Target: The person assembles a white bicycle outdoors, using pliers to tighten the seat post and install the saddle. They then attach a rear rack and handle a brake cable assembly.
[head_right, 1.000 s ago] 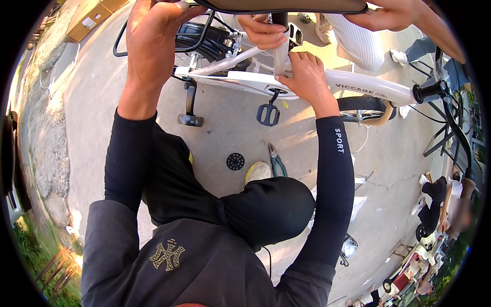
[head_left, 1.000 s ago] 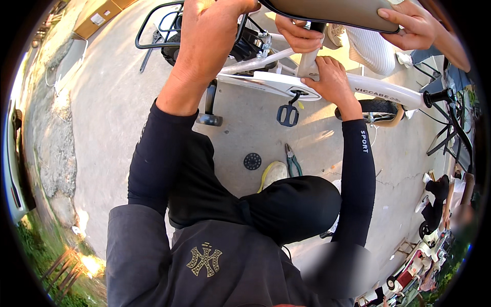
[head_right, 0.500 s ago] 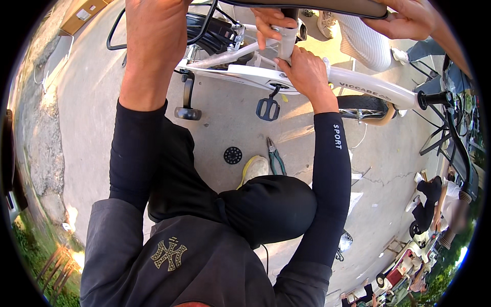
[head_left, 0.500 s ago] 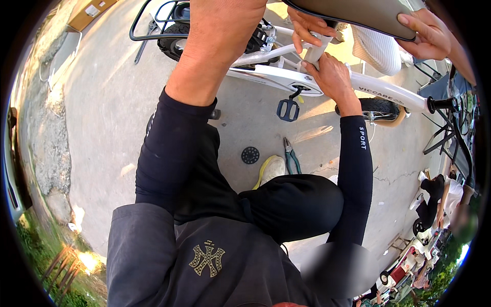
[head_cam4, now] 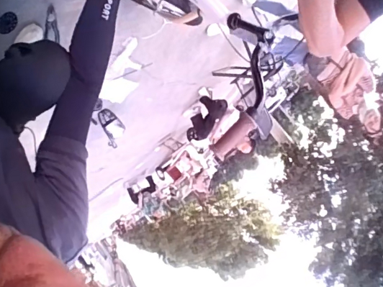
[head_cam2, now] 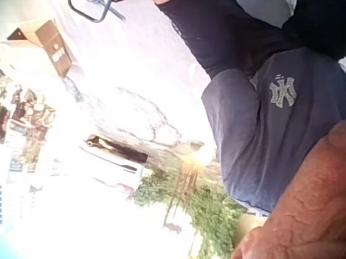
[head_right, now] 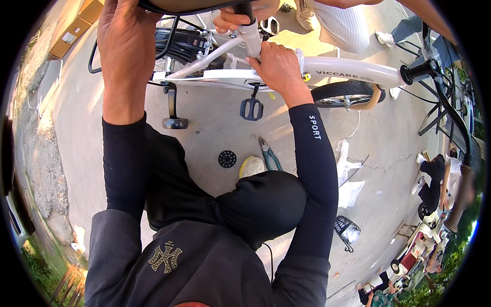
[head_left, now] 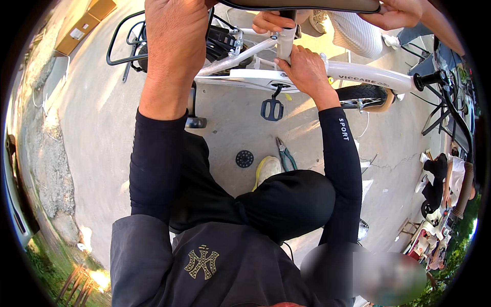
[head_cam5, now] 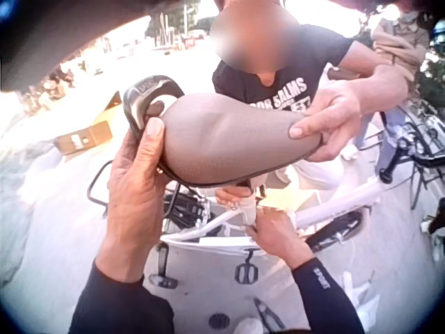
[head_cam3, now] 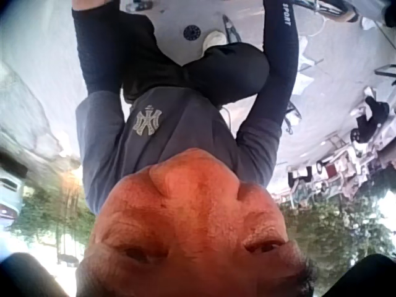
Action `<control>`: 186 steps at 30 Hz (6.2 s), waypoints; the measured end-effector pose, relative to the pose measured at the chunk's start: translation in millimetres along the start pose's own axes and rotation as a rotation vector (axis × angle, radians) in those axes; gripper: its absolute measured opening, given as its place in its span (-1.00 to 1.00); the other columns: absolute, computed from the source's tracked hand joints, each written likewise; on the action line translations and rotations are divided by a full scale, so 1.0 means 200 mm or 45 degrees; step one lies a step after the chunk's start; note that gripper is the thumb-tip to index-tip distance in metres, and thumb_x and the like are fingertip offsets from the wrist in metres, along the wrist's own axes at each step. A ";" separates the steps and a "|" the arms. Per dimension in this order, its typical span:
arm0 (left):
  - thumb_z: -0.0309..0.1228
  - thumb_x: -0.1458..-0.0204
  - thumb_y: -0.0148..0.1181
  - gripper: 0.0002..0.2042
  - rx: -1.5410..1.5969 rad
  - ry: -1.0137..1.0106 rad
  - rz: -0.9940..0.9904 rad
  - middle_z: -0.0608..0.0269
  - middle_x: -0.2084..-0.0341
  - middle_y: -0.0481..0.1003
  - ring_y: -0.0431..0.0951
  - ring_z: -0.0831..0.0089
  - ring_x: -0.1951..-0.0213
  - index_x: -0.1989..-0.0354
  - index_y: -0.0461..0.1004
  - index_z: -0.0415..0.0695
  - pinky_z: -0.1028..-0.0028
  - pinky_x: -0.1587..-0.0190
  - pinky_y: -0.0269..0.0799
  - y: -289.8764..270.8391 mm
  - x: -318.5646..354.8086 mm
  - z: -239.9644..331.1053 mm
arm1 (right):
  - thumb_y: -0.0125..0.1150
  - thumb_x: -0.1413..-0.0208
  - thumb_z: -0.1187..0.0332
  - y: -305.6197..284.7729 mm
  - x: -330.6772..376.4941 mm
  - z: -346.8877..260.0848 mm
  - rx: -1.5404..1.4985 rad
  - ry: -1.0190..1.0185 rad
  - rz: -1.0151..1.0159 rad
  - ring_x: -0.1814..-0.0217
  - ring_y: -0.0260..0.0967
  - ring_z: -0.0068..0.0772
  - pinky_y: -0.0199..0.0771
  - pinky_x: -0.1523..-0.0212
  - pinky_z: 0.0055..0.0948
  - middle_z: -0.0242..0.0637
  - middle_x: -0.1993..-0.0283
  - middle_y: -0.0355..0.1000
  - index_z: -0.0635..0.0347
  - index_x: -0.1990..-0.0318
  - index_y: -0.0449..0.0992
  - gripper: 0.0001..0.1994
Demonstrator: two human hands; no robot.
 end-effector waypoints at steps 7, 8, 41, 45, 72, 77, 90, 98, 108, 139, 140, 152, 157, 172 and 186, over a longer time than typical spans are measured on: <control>-0.22 -0.40 0.04 -0.55 0.107 0.049 -0.169 0.15 -0.20 0.44 0.44 0.37 -0.22 -0.35 0.31 -0.22 0.34 -0.25 0.38 -0.01 -0.01 -0.06 | 0.29 -0.19 0.02 -0.02 0.01 0.00 -0.014 0.027 0.014 0.18 0.56 0.03 0.51 0.12 -0.06 -0.08 0.31 0.56 0.23 0.28 0.51 -0.61; -0.21 -0.40 0.03 -0.53 0.094 0.066 -0.176 0.13 -0.22 0.43 0.43 0.36 -0.23 -0.36 0.30 -0.22 0.33 -0.26 0.37 -0.01 -0.01 -0.07 | 0.29 -0.19 0.02 -0.02 0.01 0.00 -0.009 0.026 0.023 0.17 0.55 0.02 0.50 0.11 -0.06 -0.08 0.31 0.56 0.24 0.28 0.51 -0.61; 0.07 -0.28 0.11 -0.36 -0.315 -0.074 -0.321 0.06 -0.06 0.53 0.62 0.28 -0.07 -0.32 0.27 -0.22 0.23 -0.07 0.65 -0.05 0.01 -0.13 | 0.34 -0.14 0.02 0.01 0.05 0.01 0.011 0.028 0.167 0.09 0.50 -0.01 0.42 0.03 -0.07 -0.11 0.26 0.52 0.22 0.23 0.53 -0.61; 0.07 -0.29 0.10 -0.33 -0.332 -0.080 -0.304 0.06 -0.06 0.52 0.64 0.28 -0.04 -0.34 0.23 -0.24 0.25 -0.02 0.67 -0.03 0.02 -0.11 | 0.35 -0.13 0.02 0.00 0.05 0.00 -0.013 0.037 0.176 0.09 0.50 -0.02 0.42 0.04 -0.07 -0.12 0.27 0.51 0.22 0.24 0.53 -0.61; 0.33 -0.30 -0.25 -0.27 -0.248 -0.041 0.003 0.19 0.03 0.48 0.57 0.41 0.08 -0.12 0.38 -0.19 0.38 0.14 0.53 -0.16 -0.01 -0.14 | 0.31 -0.19 0.08 -0.02 0.04 -0.01 -0.017 0.030 0.177 0.06 0.43 0.02 0.39 0.03 -0.03 -0.08 0.23 0.47 0.26 0.19 0.50 -0.63; -0.07 -0.40 -0.20 -0.56 -0.263 -0.082 0.161 0.13 0.16 0.53 0.57 0.43 0.21 -0.02 0.42 -0.23 0.39 0.16 0.55 -0.23 -0.07 -0.08 | 0.35 -0.13 0.08 0.00 0.06 -0.01 -0.024 0.016 0.238 0.09 0.45 0.01 0.39 0.06 -0.05 -0.10 0.25 0.48 0.25 0.21 0.51 -0.63; -0.19 -0.40 -0.11 -0.66 -0.272 -0.109 0.134 0.22 0.17 0.55 0.60 0.51 0.22 -0.03 0.44 -0.21 0.46 0.21 0.59 -0.20 -0.05 -0.10 | 0.35 -0.13 0.07 0.00 0.06 0.00 -0.017 0.030 0.226 0.08 0.45 0.00 0.38 0.05 -0.05 -0.10 0.25 0.49 0.25 0.23 0.51 -0.63; -0.18 -0.41 -0.09 -0.69 -0.233 -0.106 -0.012 0.30 0.23 0.56 0.62 0.51 0.20 0.06 0.44 -0.18 0.45 0.20 0.61 -0.14 0.01 -0.11 | 0.35 -0.13 0.07 0.00 0.05 0.00 0.000 0.020 0.228 0.10 0.46 0.00 0.38 0.03 -0.06 -0.11 0.26 0.49 0.26 0.23 0.51 -0.62; -0.23 -0.40 -0.09 -0.73 -0.200 -0.167 0.118 0.33 0.31 0.50 0.56 0.61 0.31 -0.01 0.40 -0.18 0.55 0.26 0.56 -0.12 -0.01 -0.13 | 0.34 -0.13 0.05 -0.03 0.06 -0.01 -0.032 0.064 0.163 0.08 0.44 0.01 0.38 0.00 -0.07 -0.10 0.21 0.49 0.24 0.21 0.51 -0.62; -0.58 -0.17 0.12 -0.30 -0.528 -0.115 -0.435 0.03 -0.19 0.28 0.46 0.38 0.03 -0.45 -0.07 -0.28 0.44 0.08 0.47 -0.13 0.36 -0.06 | 0.43 -0.04 0.39 -0.16 -0.05 -0.10 -1.188 0.334 0.290 0.23 0.50 -0.26 0.49 0.16 -0.27 -0.04 0.24 0.55 0.29 -0.21 0.37 -0.43; -0.57 -0.15 0.14 -0.36 -0.516 -0.148 -0.448 0.04 -0.17 0.30 0.46 0.38 0.04 -0.41 0.04 -0.29 0.43 0.09 0.48 -0.14 0.39 -0.08 | 0.41 -0.03 0.41 -0.13 -0.05 -0.09 -1.157 0.319 0.339 0.32 0.50 -0.23 0.50 0.22 -0.26 -0.02 0.31 0.54 0.26 -0.26 0.35 -0.40; -0.55 -0.23 0.17 -0.89 -0.359 -0.858 -0.841 0.21 0.30 0.53 0.53 0.54 0.35 0.12 0.50 -0.29 0.52 0.25 0.47 -0.11 0.61 -0.30 | 0.26 -0.03 0.54 -0.17 -0.07 -0.19 -1.067 0.558 0.468 0.09 0.51 0.16 0.49 0.11 -0.13 0.09 0.19 0.53 0.30 0.14 0.51 -0.78; -0.54 -0.29 0.09 -0.80 0.038 -0.823 -0.844 0.27 0.16 0.51 0.52 0.54 0.17 -0.05 0.42 -0.22 0.54 0.13 0.46 0.08 0.64 -0.08 | 0.32 -0.01 0.46 -0.14 -0.05 -0.22 -1.007 0.875 0.337 -0.13 0.44 0.18 0.44 -0.14 -0.08 0.06 0.00 0.49 0.25 -0.18 0.31 -0.46; -0.59 -0.14 0.19 -0.78 0.328 -0.635 -0.892 0.17 0.20 0.47 0.54 0.44 0.33 0.04 0.43 -0.23 0.45 0.29 0.49 0.02 0.79 0.27 | 0.13 -0.30 -0.13 -0.14 0.10 -0.19 -0.864 0.819 0.422 -0.14 0.48 0.04 0.40 -0.14 -0.16 0.04 -0.04 0.54 0.29 -0.23 0.36 -0.36; -0.58 -0.08 0.22 -0.78 0.317 -0.483 -0.992 0.09 0.27 0.46 0.56 0.21 0.36 0.11 0.40 -0.23 0.32 0.28 0.51 0.10 0.89 0.30 | 0.09 -0.29 -0.17 -0.24 0.03 -0.21 -0.508 0.780 -0.079 -0.27 0.43 0.03 0.36 -0.28 -0.17 0.05 -0.22 0.47 0.28 -0.31 0.33 -0.30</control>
Point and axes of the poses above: each hand's wrist, its own x-axis away from the middle knuckle, its own y-axis out of the palm, z = x × y, the point moved 5 cm from there along -x, towards the middle knuckle
